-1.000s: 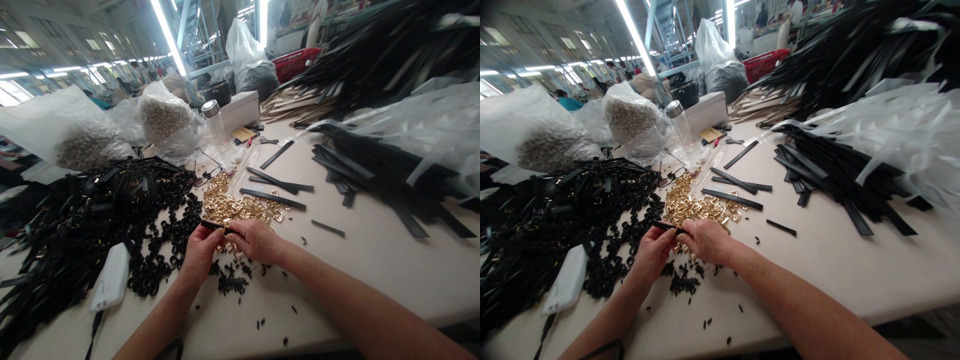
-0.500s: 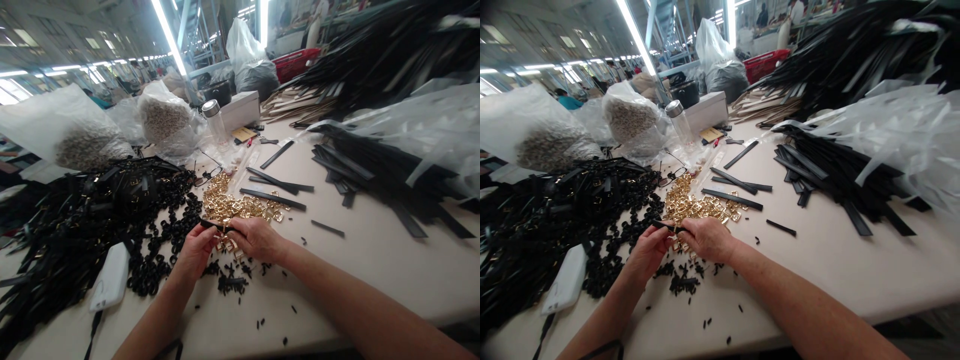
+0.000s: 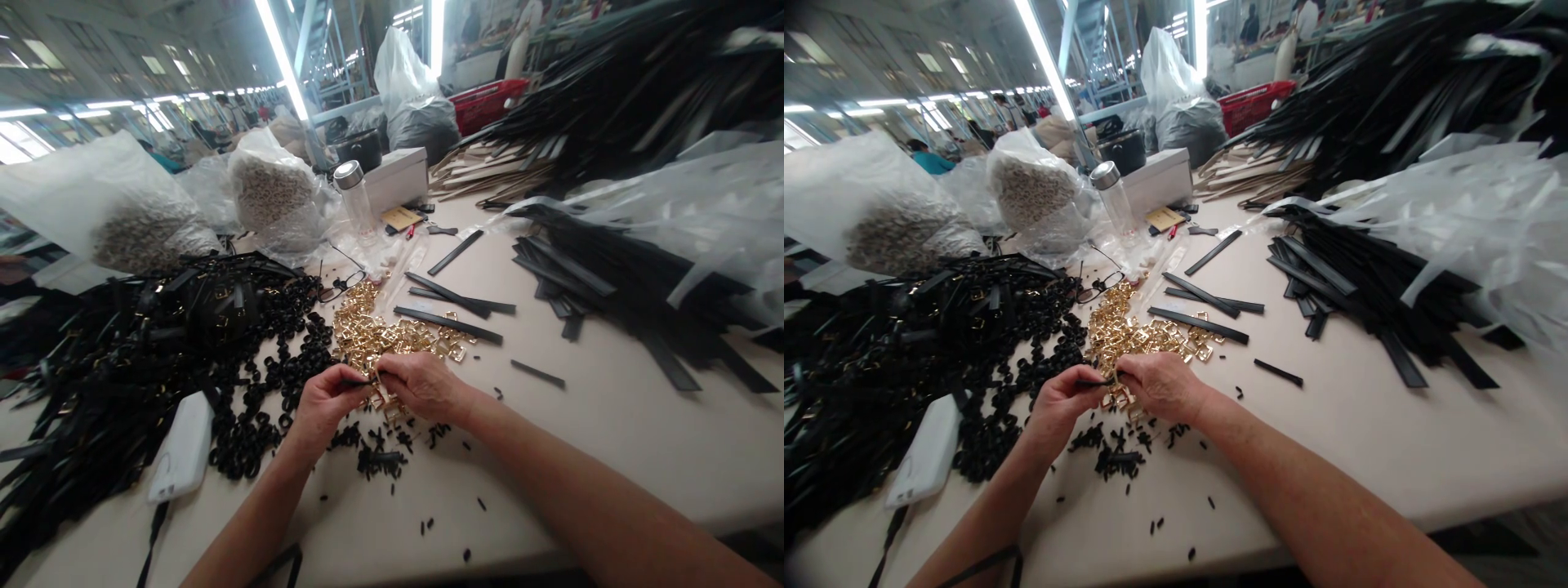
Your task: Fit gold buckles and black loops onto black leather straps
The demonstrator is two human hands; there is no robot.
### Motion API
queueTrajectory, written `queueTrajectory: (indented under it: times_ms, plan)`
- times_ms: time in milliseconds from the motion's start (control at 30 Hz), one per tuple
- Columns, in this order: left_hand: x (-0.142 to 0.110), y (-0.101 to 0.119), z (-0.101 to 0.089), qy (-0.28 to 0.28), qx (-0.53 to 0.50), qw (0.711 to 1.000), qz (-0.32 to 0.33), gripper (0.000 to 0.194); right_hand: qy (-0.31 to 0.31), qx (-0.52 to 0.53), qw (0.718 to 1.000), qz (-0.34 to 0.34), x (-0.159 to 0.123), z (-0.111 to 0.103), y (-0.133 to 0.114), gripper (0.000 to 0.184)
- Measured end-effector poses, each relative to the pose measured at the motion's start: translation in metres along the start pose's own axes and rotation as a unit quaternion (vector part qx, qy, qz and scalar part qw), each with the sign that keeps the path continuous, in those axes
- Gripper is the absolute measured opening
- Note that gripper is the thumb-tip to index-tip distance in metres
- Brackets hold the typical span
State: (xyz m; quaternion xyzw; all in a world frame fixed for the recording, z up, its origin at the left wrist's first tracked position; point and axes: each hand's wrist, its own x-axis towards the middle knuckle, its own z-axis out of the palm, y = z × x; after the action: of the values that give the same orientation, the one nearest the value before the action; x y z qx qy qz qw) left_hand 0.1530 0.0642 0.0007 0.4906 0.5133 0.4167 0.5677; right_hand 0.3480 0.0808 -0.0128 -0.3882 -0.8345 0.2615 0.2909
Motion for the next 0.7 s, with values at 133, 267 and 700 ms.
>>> queueTrajectory:
  times_ms: [133,267,700]
  plan:
    - [-0.002,0.000,0.003,0.005,0.006,1.000,0.003,0.023,-0.011,0.001,1.000,0.006,0.001,0.000,-0.001,0.016]
    - [-0.003,0.003,0.005,0.032,0.029,0.998,0.040,0.022,-0.009,-0.003,1.000,-0.003,0.002,0.001,-0.003,0.018]
    - [0.001,-0.009,0.005,-0.019,-0.058,0.998,0.013,0.021,-0.045,0.076,0.996,0.016,0.002,-0.004,-0.010,0.027]
